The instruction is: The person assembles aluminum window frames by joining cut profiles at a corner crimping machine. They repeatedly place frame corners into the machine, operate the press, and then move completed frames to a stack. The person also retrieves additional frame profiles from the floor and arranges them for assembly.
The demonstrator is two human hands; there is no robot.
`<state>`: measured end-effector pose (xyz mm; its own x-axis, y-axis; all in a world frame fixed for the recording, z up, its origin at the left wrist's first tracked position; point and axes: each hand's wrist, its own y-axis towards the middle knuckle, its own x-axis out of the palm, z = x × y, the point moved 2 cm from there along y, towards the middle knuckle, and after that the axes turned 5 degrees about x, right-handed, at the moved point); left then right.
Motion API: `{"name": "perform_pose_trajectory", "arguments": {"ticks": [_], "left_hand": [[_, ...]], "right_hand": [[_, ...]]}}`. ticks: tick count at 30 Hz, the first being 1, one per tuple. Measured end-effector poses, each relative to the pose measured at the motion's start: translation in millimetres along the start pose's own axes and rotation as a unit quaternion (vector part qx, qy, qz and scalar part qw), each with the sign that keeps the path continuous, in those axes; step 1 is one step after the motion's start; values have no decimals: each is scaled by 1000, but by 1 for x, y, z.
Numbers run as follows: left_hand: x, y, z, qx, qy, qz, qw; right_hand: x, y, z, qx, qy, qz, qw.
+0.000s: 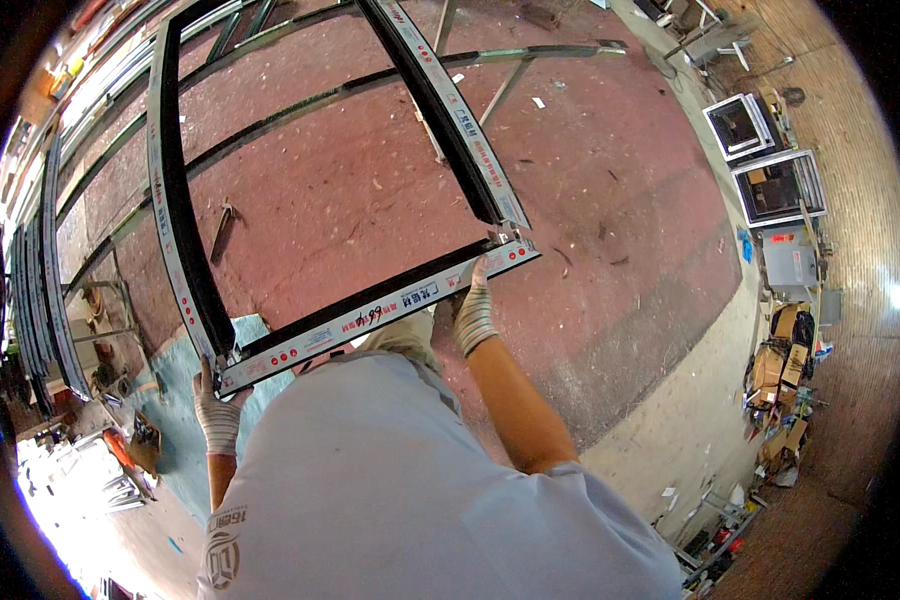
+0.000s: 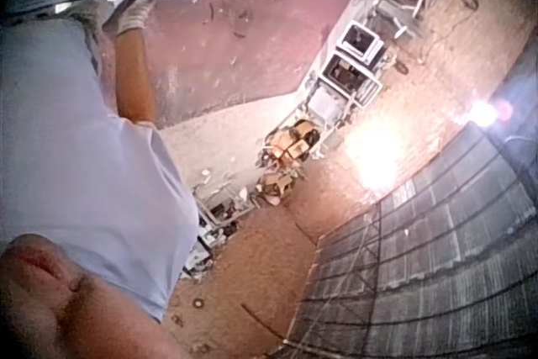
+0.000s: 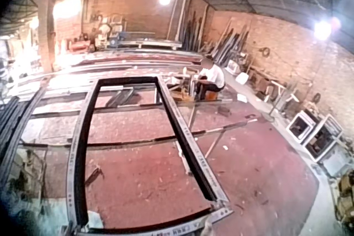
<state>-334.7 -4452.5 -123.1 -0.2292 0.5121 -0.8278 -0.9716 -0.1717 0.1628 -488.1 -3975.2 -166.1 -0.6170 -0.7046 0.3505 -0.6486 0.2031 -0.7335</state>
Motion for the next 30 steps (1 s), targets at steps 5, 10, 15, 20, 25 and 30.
{"name": "perform_pose_trajectory", "arguments": {"ticks": [5, 10, 15, 20, 25, 30], "left_hand": [[-1, -1, -4, -15, 8, -18, 1000], [0, 0, -2, 12, 23, -12, 1000], [4, -1, -5, -24, 21, -26, 999], [4, 4, -3, -52, 32, -44, 997], [-2, 7, 10, -88, 38, -77, 992], [-14, 11, 19, -150, -120, -111, 975]], "right_hand": [[-5, 25, 2, 9, -10, 41, 999], [-13, 35, 5, 5, -61, 39, 997], [-3, 29, 1, 10, -97, 54, 994], [3, 18, -3, 24, -101, 18, 994], [12, 1, 18, 108, -131, -36, 985], [-13, 31, 103, 128, -432, -219, 866]]}}
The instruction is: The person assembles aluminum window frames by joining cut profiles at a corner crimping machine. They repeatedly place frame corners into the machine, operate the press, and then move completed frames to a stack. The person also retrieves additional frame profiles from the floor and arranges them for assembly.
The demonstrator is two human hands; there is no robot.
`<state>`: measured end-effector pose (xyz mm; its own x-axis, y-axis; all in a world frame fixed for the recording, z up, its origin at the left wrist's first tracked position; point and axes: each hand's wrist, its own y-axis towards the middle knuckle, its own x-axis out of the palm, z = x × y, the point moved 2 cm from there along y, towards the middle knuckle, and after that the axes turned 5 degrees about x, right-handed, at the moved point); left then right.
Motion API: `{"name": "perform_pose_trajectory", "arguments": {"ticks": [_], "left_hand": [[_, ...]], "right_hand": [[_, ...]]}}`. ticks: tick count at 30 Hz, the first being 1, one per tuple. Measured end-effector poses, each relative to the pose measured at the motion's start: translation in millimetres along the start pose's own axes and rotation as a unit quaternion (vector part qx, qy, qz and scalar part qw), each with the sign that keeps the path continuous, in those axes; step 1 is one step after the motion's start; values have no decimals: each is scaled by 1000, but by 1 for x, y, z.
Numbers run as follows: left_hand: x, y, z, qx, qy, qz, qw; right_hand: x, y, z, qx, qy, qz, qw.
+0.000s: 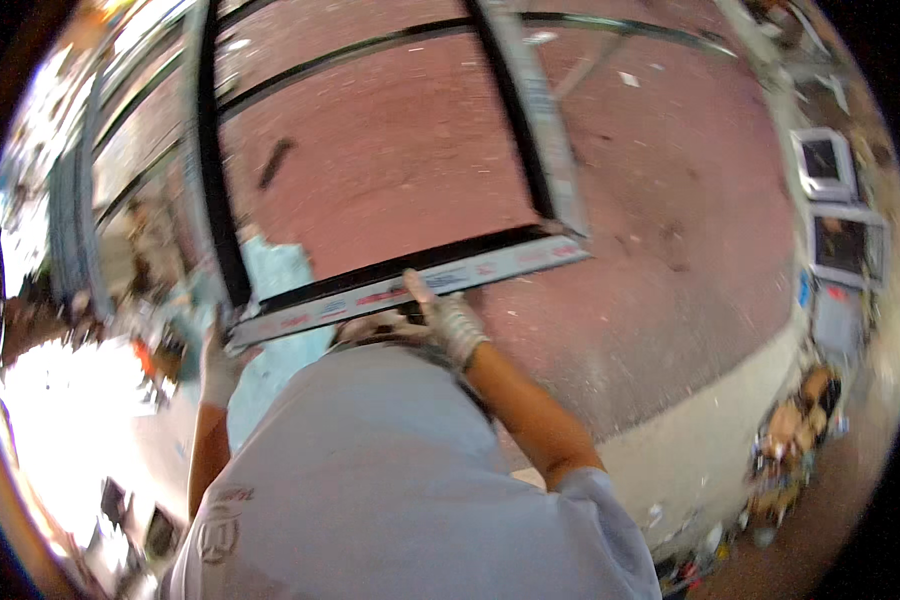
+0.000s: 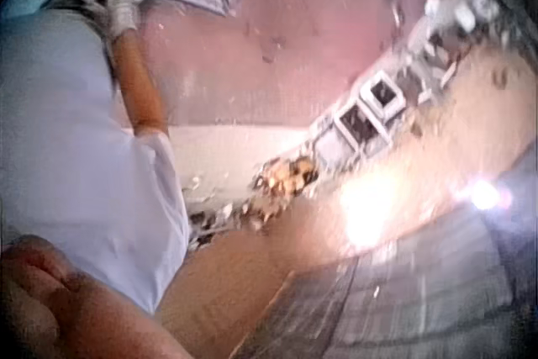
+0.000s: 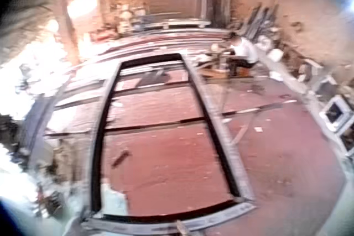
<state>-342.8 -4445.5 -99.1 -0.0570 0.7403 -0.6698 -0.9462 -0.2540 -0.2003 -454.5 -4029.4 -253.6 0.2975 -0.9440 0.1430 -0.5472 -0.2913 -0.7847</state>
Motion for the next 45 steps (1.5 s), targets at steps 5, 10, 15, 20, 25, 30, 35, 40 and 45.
{"name": "perform_pose_trajectory", "arguments": {"ticks": [5, 10, 15, 20, 25, 30, 35, 40, 45], "left_hand": [[-17, 30, 25, -170, -120, 31, 978], [-27, 38, -37, -188, -194, 72, 960], [-23, 43, -42, -242, -221, 43, 944], [-32, 53, -50, -232, -250, -47, 939], [-47, 59, -55, -219, -274, -113, 930], [-55, 64, -58, -218, -272, -127, 929], [-58, 71, -58, -226, -264, -174, 921], [-57, 68, -65, -224, -316, -200, 900], [-59, 66, -64, -230, -333, -209, 890]], "right_hand": [[41, -8, -31, 125, 207, -235, 941], [89, 4, -27, 153, 274, -352, 882], [107, 29, 18, -2, 60, -234, 970], [168, 21, 24, -178, -25, -170, 969], [170, 28, 56, -93, 62, -117, 987], [198, -4, 3, -79, 100, -63, 990], [211, -21, -25, 28, 181, -38, 982], [214, -19, -20, -64, 119, -2, 991], [211, -5, 6, -79, 62, -18, 995]]}}
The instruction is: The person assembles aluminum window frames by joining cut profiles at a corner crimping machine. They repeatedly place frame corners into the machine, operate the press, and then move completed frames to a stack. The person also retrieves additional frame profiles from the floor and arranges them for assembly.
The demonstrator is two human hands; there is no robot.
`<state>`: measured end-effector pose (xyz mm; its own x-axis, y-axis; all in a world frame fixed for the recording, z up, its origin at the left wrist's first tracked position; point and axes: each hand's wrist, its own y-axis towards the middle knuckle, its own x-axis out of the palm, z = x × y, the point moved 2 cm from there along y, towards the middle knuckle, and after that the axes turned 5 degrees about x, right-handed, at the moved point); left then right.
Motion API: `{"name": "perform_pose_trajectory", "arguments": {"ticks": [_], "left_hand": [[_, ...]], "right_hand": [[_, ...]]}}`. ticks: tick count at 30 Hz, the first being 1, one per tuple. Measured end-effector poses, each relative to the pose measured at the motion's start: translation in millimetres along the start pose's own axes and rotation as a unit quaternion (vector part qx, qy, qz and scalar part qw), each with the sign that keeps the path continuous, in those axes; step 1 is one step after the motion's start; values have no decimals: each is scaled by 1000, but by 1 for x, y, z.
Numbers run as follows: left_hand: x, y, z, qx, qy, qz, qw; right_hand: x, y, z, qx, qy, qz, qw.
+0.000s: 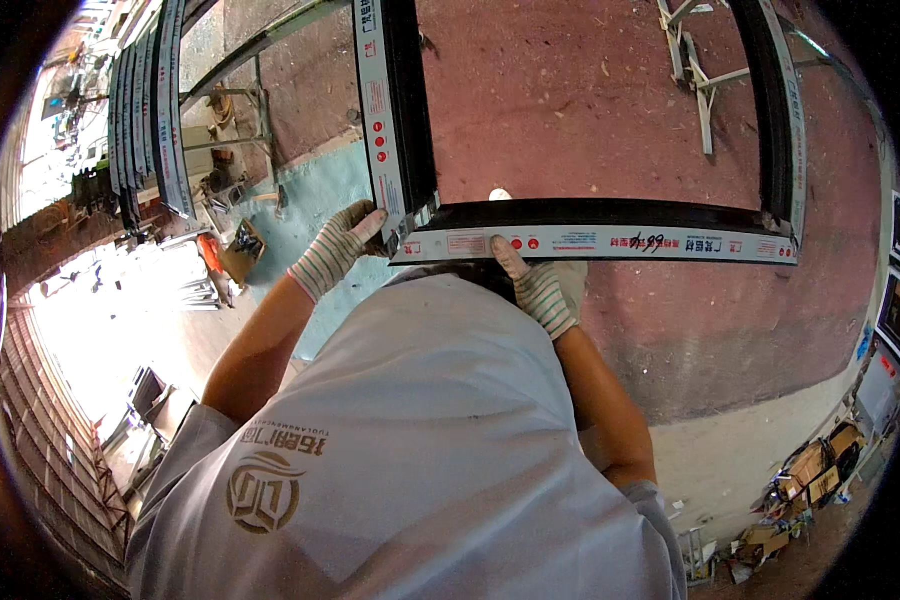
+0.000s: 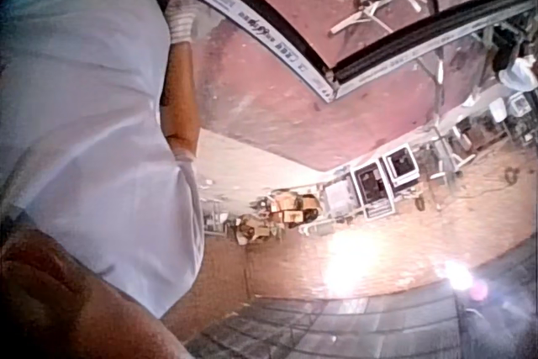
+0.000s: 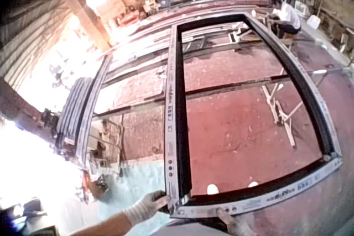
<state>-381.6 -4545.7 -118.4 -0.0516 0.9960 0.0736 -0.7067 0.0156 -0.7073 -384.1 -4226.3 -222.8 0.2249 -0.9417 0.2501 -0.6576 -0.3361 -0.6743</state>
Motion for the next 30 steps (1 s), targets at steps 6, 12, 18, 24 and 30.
{"name": "perform_pose_trajectory", "arguments": {"ticks": [6, 12, 18, 24, 30], "left_hand": [[0, 2, -2, 4, -7, 2, 1000], [4, -2, 5, 23, 19, 12, 999], [5, -1, 2, 22, 10, 14, 1000], [8, -2, 8, 15, 9, 26, 1000], [1, 0, 0, 21, 17, 19, 999]], "right_hand": [[6, 6, 14, -6, 24, -52, 998], [-38, 35, 119, -131, -30, -139, 981], [16, -1, -8, 158, 115, -105, 975], [21, -12, -24, 152, 82, -73, 982], [26, -3, -11, 26, 30, -3, 999]]}}
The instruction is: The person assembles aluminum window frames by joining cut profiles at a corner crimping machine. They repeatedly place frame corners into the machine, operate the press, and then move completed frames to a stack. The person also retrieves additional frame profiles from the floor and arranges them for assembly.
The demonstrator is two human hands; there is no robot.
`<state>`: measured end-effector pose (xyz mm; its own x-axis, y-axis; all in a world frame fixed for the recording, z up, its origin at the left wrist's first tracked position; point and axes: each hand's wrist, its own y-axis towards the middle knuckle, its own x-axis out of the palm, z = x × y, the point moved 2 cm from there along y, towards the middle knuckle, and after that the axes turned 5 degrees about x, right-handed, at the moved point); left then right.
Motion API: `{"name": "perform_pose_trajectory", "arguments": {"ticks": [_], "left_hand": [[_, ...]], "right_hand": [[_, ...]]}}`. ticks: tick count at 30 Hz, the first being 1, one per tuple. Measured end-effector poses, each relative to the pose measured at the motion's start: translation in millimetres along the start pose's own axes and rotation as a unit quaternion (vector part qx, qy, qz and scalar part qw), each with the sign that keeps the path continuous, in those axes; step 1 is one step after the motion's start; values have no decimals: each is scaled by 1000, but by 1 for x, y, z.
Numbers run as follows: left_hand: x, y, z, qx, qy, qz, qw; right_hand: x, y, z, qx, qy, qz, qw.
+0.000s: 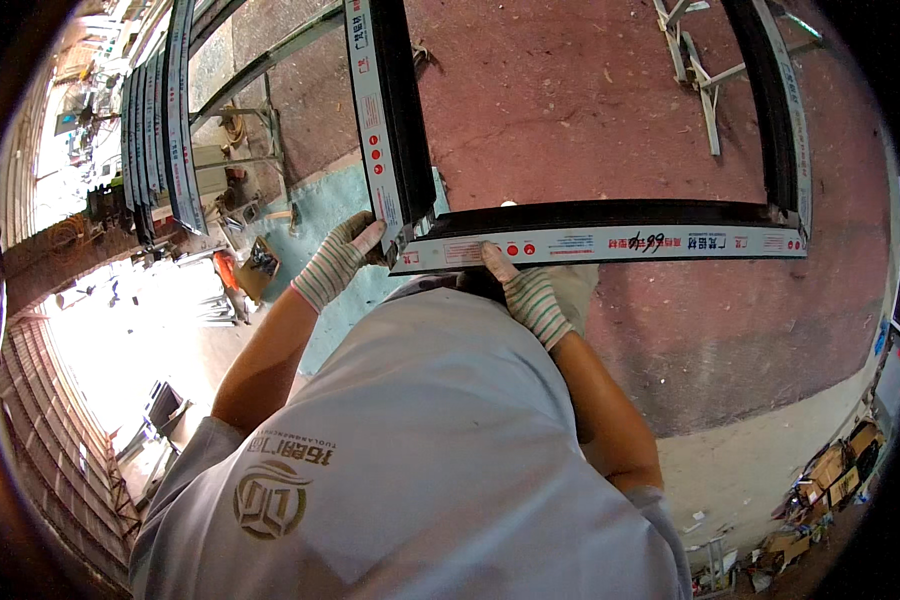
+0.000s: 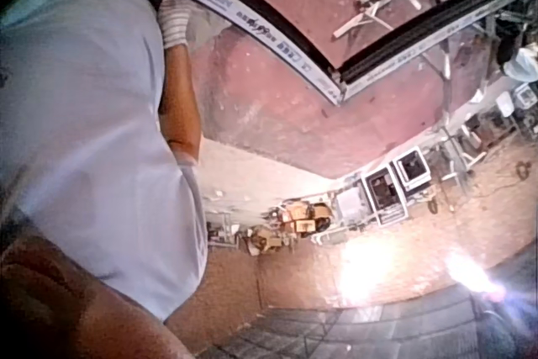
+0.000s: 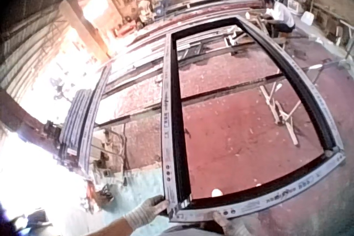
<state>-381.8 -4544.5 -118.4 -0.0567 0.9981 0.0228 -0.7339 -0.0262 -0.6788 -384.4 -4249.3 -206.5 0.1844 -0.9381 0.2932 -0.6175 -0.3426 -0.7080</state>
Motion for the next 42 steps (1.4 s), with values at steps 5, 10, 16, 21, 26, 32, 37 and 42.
{"name": "perform_pose_trajectory", "arguments": {"ticks": [5, 10, 16, 21, 26, 32, 37, 42], "left_hand": [[0, -2, 1, -19, -5, 13, 1000], [6, -6, 4, -31, -20, 20, 999], [5, -4, -12, -20, -34, 54, 998], [-6, 1, -12, -17, 84, 42, 995], [-3, 15, 13, -4, 81, 15, 997], [23, 77, 35, -29, -176, -24, 984], [22, 66, 32, -25, -159, 26, 987], [6, 72, 18, -9, -66, 85, 994]], "right_hand": [[-1, 11, 17, 32, -67, 17, 997], [1, 18, 34, -20, -31, -9, 999], [1, 15, 23, -28, -33, -140, 989], [3, 32, 30, 6, -73, -234, 969], [19, 67, 65, -150, 219, -463, 846], [34, 46, 30, 109, 14, -329, 938], [42, 18, 1, -131, -202, -292, 926], [52, 21, -21, 152, 79, -249, 953]]}}
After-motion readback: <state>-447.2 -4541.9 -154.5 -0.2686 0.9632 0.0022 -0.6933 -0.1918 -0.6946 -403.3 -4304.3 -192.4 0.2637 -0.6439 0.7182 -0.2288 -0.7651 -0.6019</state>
